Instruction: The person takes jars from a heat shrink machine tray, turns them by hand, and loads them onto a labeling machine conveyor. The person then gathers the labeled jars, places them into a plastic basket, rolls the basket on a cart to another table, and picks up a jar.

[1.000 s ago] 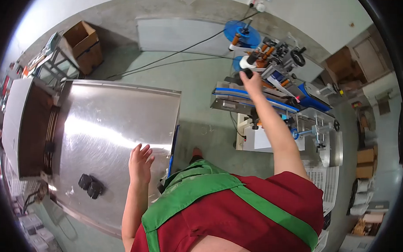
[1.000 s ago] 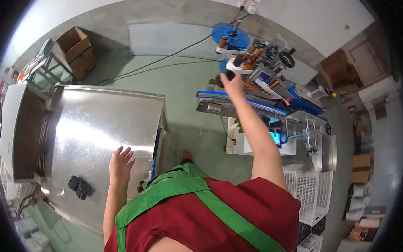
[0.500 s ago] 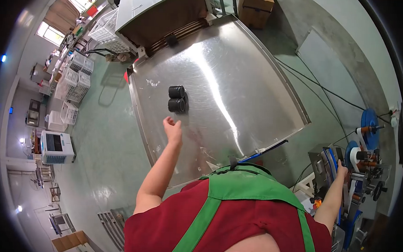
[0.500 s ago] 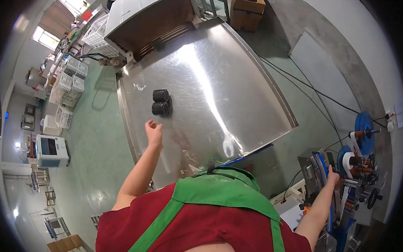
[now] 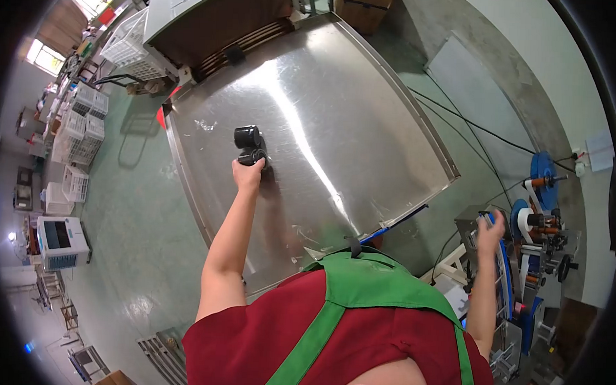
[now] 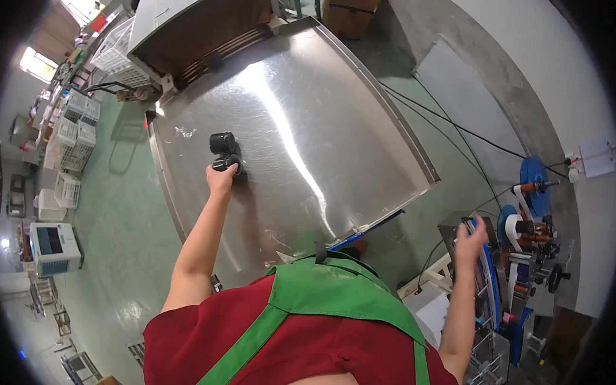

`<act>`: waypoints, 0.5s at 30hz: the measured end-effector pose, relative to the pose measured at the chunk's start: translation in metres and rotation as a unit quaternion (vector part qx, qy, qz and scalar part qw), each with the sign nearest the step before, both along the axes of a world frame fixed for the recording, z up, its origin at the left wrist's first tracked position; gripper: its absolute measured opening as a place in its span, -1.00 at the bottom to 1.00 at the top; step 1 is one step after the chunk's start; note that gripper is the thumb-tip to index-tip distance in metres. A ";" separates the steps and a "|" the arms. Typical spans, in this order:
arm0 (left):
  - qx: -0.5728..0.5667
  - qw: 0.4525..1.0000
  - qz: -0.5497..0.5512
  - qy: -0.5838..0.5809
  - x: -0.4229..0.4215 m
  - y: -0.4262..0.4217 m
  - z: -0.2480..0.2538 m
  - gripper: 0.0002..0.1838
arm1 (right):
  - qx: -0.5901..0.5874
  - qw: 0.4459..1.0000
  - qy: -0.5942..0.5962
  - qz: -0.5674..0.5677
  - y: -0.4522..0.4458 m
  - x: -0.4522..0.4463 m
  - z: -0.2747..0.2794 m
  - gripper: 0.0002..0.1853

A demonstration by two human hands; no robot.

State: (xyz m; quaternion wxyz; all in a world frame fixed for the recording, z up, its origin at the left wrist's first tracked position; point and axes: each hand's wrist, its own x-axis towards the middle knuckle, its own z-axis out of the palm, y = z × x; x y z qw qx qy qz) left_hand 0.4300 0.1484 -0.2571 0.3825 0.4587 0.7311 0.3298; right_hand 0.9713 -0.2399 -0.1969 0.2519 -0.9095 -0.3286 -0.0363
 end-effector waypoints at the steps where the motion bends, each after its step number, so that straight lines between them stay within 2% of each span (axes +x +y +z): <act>1: -0.025 0.995 0.000 -0.096 0.003 -0.007 0.005 -0.36 | 0.017 0.999 0.028 0.041 0.022 -0.038 0.019 -0.47; 2: -0.086 0.971 -0.023 -0.223 0.008 -0.018 0.010 -0.53 | 0.031 0.994 0.039 0.101 0.038 -0.070 0.032 -0.49; 3: -0.116 0.939 -0.056 -0.320 0.016 -0.031 0.019 -0.53 | 0.042 0.985 0.050 0.159 0.052 -0.101 0.045 -0.50; 5: -0.178 0.838 -0.119 -0.502 0.040 -0.064 0.048 -0.54 | 0.072 0.957 0.129 0.250 0.085 -0.161 0.084 -0.50; 6: -0.207 0.803 -0.146 -0.539 0.056 -0.081 0.070 -0.52 | 0.070 0.940 0.154 0.296 0.097 -0.184 0.099 -0.46; 7: -0.236 0.764 -0.173 -0.575 0.073 -0.098 0.095 -0.50 | 0.077 0.914 0.181 0.356 0.108 -0.201 0.112 -0.32; 9: -0.280 0.686 -0.247 -0.624 0.101 -0.120 0.118 -0.43 | 0.105 0.876 0.159 0.443 0.127 -0.230 0.138 -0.18; 11: -0.307 0.609 -0.336 -0.649 0.122 -0.137 0.130 -0.36 | 0.110 0.864 0.152 0.467 0.138 -0.243 0.149 -0.08; 14: -0.338 0.610 -0.386 -0.604 0.145 -0.157 0.176 -0.31 | 0.104 0.847 0.234 0.465 0.138 -0.241 0.160 -0.14; 15: -0.368 0.576 -0.404 -0.608 0.149 -0.157 0.175 -0.28 | 0.115 0.847 0.273 0.442 0.132 -0.238 0.162 -0.16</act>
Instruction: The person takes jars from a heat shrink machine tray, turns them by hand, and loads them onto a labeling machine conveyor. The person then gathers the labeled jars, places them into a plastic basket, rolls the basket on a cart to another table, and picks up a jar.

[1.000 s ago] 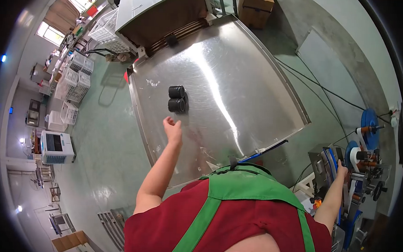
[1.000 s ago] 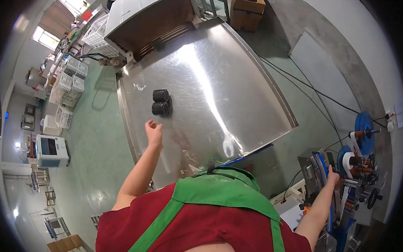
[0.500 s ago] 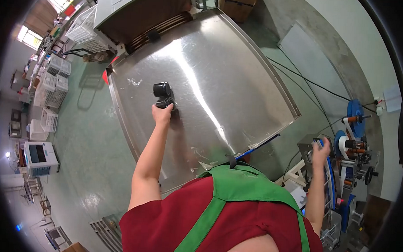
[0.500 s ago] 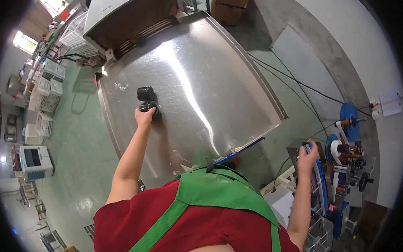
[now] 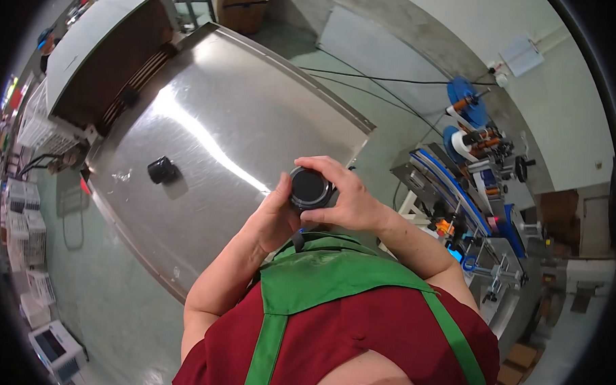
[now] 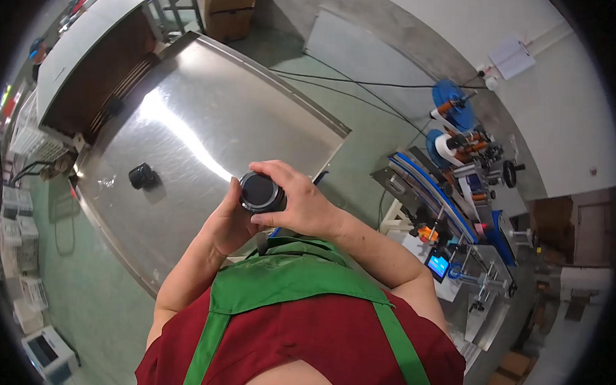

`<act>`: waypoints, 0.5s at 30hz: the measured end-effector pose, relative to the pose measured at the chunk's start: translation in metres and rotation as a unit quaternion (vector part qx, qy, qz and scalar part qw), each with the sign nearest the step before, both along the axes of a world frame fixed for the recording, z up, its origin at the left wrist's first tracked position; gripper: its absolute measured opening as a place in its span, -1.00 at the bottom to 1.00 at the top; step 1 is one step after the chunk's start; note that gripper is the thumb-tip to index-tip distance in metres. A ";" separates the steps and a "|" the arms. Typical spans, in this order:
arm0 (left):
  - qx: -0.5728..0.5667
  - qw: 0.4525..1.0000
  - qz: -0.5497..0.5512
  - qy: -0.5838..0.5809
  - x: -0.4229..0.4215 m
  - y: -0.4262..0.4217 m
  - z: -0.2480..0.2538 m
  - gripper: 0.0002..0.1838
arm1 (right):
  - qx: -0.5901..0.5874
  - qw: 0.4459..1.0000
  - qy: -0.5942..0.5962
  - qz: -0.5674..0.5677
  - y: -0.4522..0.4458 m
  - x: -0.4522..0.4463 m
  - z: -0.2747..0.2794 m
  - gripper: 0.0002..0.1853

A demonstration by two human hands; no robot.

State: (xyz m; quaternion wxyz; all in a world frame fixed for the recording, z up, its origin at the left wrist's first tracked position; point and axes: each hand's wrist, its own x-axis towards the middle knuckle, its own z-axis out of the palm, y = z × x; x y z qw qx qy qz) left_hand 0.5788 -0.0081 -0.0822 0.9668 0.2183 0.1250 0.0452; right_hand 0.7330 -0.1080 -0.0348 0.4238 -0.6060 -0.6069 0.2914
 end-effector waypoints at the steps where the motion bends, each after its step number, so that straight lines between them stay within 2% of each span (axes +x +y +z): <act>1: -0.022 0.999 -0.038 -0.016 0.002 0.002 -0.002 -0.25 | -0.015 0.999 0.042 -0.016 -0.006 0.003 0.002 -0.18; 2: -0.043 0.996 -0.075 -0.032 0.005 0.003 -0.003 -0.21 | -0.028 0.996 0.084 -0.031 -0.011 0.006 0.004 -0.19; 3: -0.029 0.997 -0.073 0.009 0.009 -0.002 0.004 -0.21 | -0.050 0.983 0.170 -0.053 -0.018 0.007 0.003 -0.20; 6: -0.063 0.995 -0.040 0.067 0.023 -0.019 0.016 -0.32 | -0.033 0.950 0.304 -0.069 -0.029 0.002 0.002 -0.16; 7: -0.077 0.992 -0.032 0.097 0.025 -0.023 0.031 -0.41 | -0.033 0.948 0.308 -0.073 -0.032 0.002 0.002 -0.14; 12: -0.100 0.990 -0.048 0.092 0.031 -0.034 0.019 -0.43 | -0.041 0.939 0.331 -0.080 -0.047 0.003 0.007 -0.04; 15: -0.105 0.988 -0.052 0.104 0.031 -0.035 0.021 -0.42 | -0.034 0.965 0.256 -0.037 -0.051 0.019 0.004 0.02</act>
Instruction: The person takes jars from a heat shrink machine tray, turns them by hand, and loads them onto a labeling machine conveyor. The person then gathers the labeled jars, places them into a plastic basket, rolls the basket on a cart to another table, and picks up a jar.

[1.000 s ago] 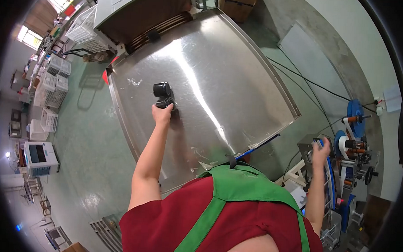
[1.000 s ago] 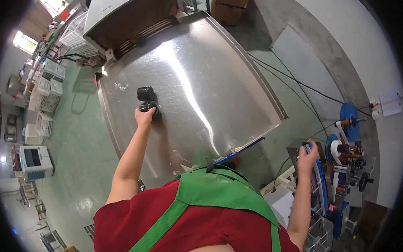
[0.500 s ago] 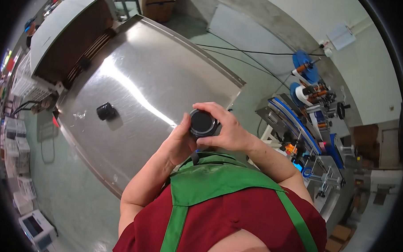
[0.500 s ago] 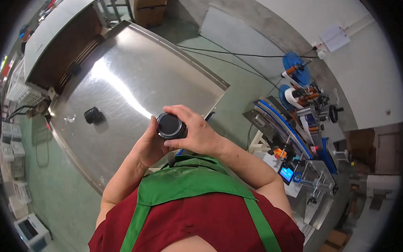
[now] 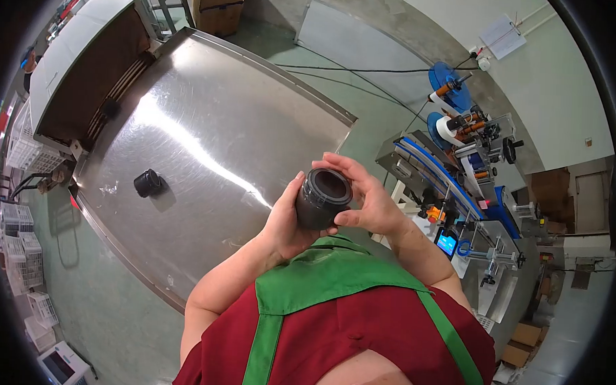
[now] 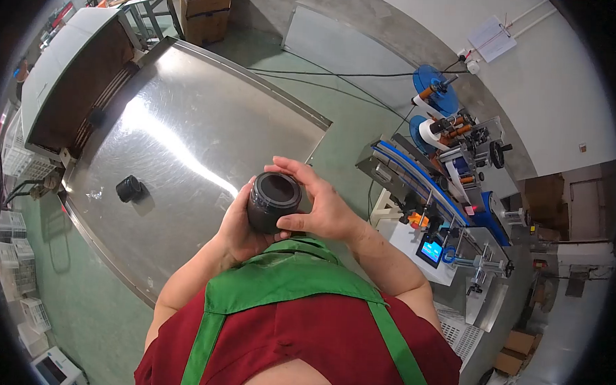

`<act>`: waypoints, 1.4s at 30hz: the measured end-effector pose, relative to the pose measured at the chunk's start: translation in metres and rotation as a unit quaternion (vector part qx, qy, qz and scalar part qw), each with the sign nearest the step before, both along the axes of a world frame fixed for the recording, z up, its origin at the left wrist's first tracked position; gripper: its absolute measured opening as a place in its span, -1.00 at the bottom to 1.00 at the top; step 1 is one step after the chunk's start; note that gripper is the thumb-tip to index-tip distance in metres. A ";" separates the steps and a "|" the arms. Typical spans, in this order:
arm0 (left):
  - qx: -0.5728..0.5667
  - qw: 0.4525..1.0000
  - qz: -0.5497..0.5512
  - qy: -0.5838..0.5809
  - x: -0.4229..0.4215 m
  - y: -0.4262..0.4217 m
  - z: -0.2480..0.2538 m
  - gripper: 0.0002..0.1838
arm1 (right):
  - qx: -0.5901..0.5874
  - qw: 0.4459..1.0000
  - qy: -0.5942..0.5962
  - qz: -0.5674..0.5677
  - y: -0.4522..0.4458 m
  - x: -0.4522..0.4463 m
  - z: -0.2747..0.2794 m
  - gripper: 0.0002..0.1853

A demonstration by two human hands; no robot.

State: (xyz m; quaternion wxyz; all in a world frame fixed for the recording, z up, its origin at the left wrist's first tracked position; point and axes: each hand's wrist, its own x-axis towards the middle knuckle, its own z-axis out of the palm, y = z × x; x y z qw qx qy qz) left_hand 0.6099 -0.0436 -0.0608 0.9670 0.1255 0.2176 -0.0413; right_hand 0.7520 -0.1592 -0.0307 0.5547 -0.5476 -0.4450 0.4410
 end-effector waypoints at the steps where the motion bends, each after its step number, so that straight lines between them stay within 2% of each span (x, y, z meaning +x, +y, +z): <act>1: -0.002 1.000 -0.003 0.001 0.000 0.000 0.000 -0.42 | 0.008 1.000 -0.008 0.000 0.000 0.002 -0.001 0.03; 4: 0.015 0.998 -0.047 -0.049 -0.002 0.002 -0.002 -0.42 | 0.010 1.000 -0.010 0.008 0.001 0.002 -0.001 0.03; 10: 0.018 0.998 -0.039 -0.041 -0.002 0.000 -0.001 -0.44 | -0.037 0.999 0.015 0.012 0.001 -0.006 0.004 -0.06; 12: 0.035 0.999 -0.012 -0.001 -0.002 -0.002 0.007 -0.43 | -0.031 0.998 0.050 -0.012 0.000 -0.015 0.001 -0.10; 15: 0.053 0.998 0.012 0.038 -0.004 -0.006 0.013 -0.44 | 0.001 0.999 0.031 -0.019 -0.002 -0.017 -0.015 -0.15; 22: 0.056 0.997 0.050 0.026 -0.003 -0.010 0.000 -0.47 | -0.014 0.998 0.058 -0.022 -0.002 -0.021 -0.014 -0.13; 25: -0.006 0.992 0.078 0.096 0.011 -0.012 0.009 -0.40 | -0.003 0.998 0.053 -0.041 -0.001 -0.027 -0.001 -0.02; 27: -0.032 0.999 0.034 -0.028 0.008 -0.003 -0.017 -0.38 | 0.067 0.996 0.009 -0.050 -0.001 -0.030 0.002 0.07; 30: -0.083 0.984 0.010 -0.156 0.009 0.003 -0.033 -0.33 | 0.051 0.997 -0.036 -0.048 -0.002 -0.030 0.005 0.15; 31: -0.102 0.977 0.007 -0.188 0.009 0.003 -0.034 -0.32 | 0.043 0.995 -0.086 -0.042 -0.003 -0.028 0.005 0.15; 33: -0.103 0.984 0.021 -0.145 0.009 0.001 -0.029 -0.29 | 0.027 0.982 -0.187 -0.031 -0.002 -0.021 0.007 0.14; 36: -0.081 0.989 0.006 -0.120 0.014 0.001 -0.032 -0.24 | -0.036 0.979 -0.198 -0.032 -0.006 -0.019 0.012 0.09; 37: -0.070 0.990 -0.005 -0.118 0.015 0.002 -0.033 -0.23 | -0.036 0.976 -0.213 -0.029 -0.007 -0.018 0.012 0.06; 39: -0.041 0.998 0.003 -0.040 0.018 0.002 -0.027 -0.18 | -0.039 0.969 -0.243 -0.027 -0.007 -0.016 0.009 0.00; 40: -0.026 1.000 0.000 -0.006 0.023 0.000 -0.024 -0.16 | 0.003 0.946 -0.321 -0.049 -0.006 -0.014 0.006 -0.12; 42: 0.003 0.998 -0.055 -0.007 0.030 0.002 -0.029 -0.20 | -0.051 0.972 -0.216 -0.079 -0.010 -0.009 0.004 -0.17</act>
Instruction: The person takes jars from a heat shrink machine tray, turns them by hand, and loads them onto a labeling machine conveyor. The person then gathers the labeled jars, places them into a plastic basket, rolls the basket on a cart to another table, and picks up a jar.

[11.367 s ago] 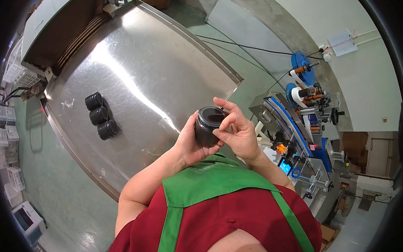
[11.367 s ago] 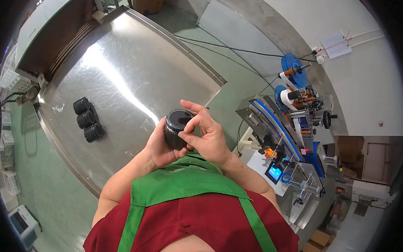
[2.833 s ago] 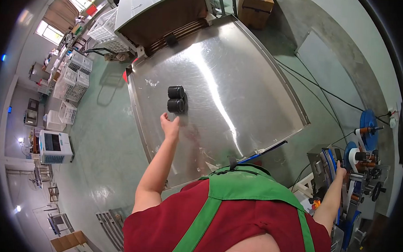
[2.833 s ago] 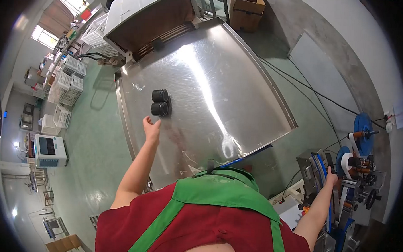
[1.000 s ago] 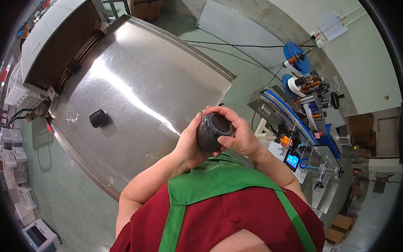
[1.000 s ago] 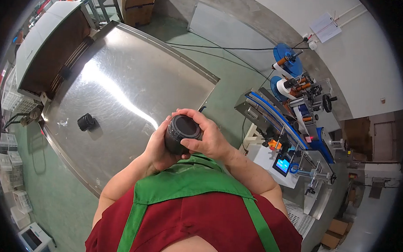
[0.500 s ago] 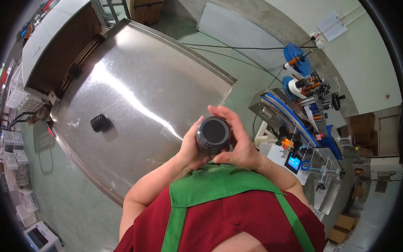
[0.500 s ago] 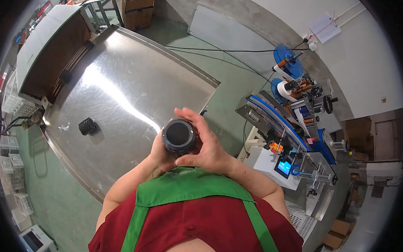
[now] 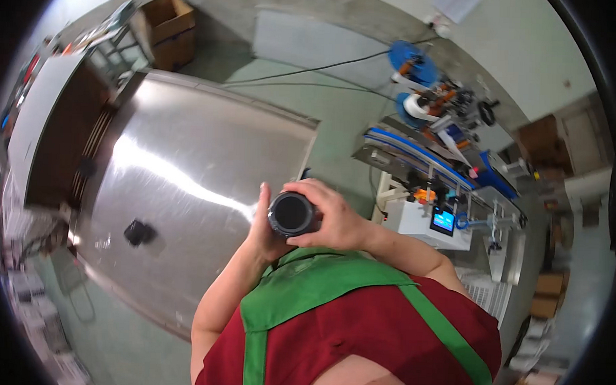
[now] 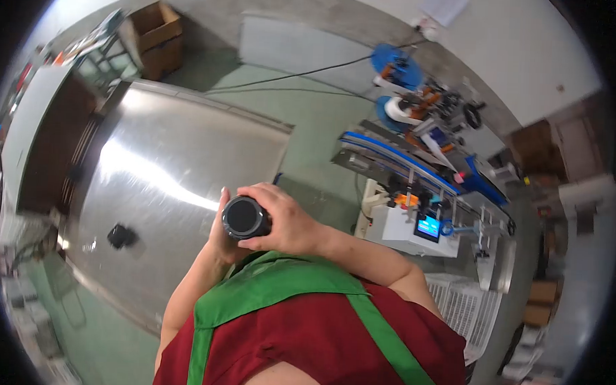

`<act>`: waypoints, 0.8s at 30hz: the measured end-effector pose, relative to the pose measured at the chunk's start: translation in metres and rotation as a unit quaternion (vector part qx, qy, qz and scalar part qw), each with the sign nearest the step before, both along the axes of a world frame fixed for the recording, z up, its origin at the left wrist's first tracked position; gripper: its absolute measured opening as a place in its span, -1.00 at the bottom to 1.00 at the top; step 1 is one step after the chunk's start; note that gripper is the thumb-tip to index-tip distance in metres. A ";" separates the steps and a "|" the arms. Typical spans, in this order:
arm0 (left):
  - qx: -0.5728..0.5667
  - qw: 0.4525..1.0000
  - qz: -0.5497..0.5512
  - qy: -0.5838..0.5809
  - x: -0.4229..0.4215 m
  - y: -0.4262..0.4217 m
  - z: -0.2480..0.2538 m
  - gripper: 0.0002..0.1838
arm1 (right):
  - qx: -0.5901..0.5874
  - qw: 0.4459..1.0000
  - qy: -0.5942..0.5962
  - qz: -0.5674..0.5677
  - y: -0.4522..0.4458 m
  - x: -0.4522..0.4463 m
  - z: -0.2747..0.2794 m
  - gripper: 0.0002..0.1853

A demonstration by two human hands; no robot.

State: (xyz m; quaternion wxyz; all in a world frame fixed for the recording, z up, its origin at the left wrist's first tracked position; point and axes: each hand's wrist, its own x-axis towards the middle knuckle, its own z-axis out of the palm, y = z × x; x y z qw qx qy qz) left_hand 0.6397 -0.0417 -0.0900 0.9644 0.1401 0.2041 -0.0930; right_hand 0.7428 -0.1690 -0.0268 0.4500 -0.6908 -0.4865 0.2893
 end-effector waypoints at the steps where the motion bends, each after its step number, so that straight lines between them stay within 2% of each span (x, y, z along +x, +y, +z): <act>1: 0.030 0.999 -0.021 0.012 0.004 0.000 -0.003 -0.18 | -0.014 0.998 0.058 -0.023 -0.004 0.005 -0.003 -0.20; 3: 0.119 0.989 -0.002 0.085 0.008 0.007 -0.033 -0.19 | 0.016 0.987 0.102 -0.124 -0.019 0.033 -0.031 -0.28; 5: 0.126 0.985 0.067 0.095 -0.007 0.022 -0.064 -0.24 | 0.026 0.961 0.117 -0.250 -0.035 0.083 -0.057 -0.30; 7: 0.098 0.975 0.151 0.130 -0.033 0.040 -0.078 -0.29 | 0.148 0.901 0.160 -0.375 -0.061 0.156 -0.085 -0.28; 8: 0.115 0.966 0.180 0.148 -0.050 0.051 -0.090 -0.31 | 0.130 0.874 0.116 -0.454 -0.076 0.191 -0.090 -0.21; 9: 0.131 0.954 0.210 0.168 -0.068 0.062 -0.100 -0.34 | 0.108 0.851 0.047 -0.511 -0.100 0.238 -0.118 -0.17; 10: 0.143 0.937 0.242 0.207 -0.088 0.071 -0.107 -0.37 | 0.140 0.822 0.033 -0.551 -0.108 0.257 -0.116 -0.20; 11: 0.154 0.916 0.277 0.247 -0.103 0.079 -0.110 -0.39 | 0.089 0.823 -0.004 -0.561 -0.132 0.300 -0.142 -0.33; 12: 0.162 0.903 0.292 0.271 -0.113 0.086 -0.114 -0.41 | 0.093 0.830 0.015 -0.550 -0.139 0.309 -0.138 -0.45; 13: 0.170 0.884 0.315 0.300 -0.128 0.091 -0.121 -0.42 | 0.005 0.828 -0.018 -0.561 -0.150 0.326 -0.145 -0.53; 14: 0.180 0.855 0.353 0.334 -0.155 0.095 -0.125 -0.43 | -0.037 0.816 -0.019 -0.576 -0.136 0.304 -0.112 -0.52; 15: 0.194 0.845 0.367 0.336 -0.170 0.096 -0.126 -0.45 | -0.028 0.802 -0.039 -0.595 -0.139 0.309 -0.119 -0.47; 16: 0.209 0.828 0.390 0.344 -0.177 0.099 -0.127 -0.46 | -0.205 0.776 -0.038 -0.595 -0.167 0.358 -0.165 -0.31; 17: 0.220 0.816 0.405 0.348 -0.190 0.103 -0.129 -0.46 | -0.219 0.781 0.011 -0.585 -0.154 0.341 -0.145 -0.30; 18: 0.214 0.791 0.439 0.368 -0.196 0.109 -0.126 -0.53 | -0.147 0.810 -0.061 -0.565 -0.185 0.391 -0.210 -0.23; 19: 0.224 0.759 0.466 0.395 -0.202 0.117 -0.127 -0.64 | -0.086 0.826 0.019 -0.557 -0.201 0.423 -0.245 -0.18; 20: 0.251 0.729 0.482 0.416 -0.209 0.124 -0.132 -0.67 | -0.131 0.807 0.048 -0.574 -0.201 0.427 -0.240 -0.15; 21: 0.276 0.707 0.487 0.432 -0.213 0.132 -0.140 -0.70 | -0.197 0.794 0.036 -0.574 -0.196 0.431 -0.236 -0.19; 23: 0.353 0.635 0.489 0.483 -0.219 0.148 -0.151 -0.61 | -0.259 0.778 -0.036 -0.571 -0.211 0.465 -0.277 -0.16; 24: 0.387 0.601 0.483 0.505 -0.223 0.160 -0.159 -0.56 | -0.339 0.747 -0.072 -0.567 -0.199 0.449 -0.262 -0.15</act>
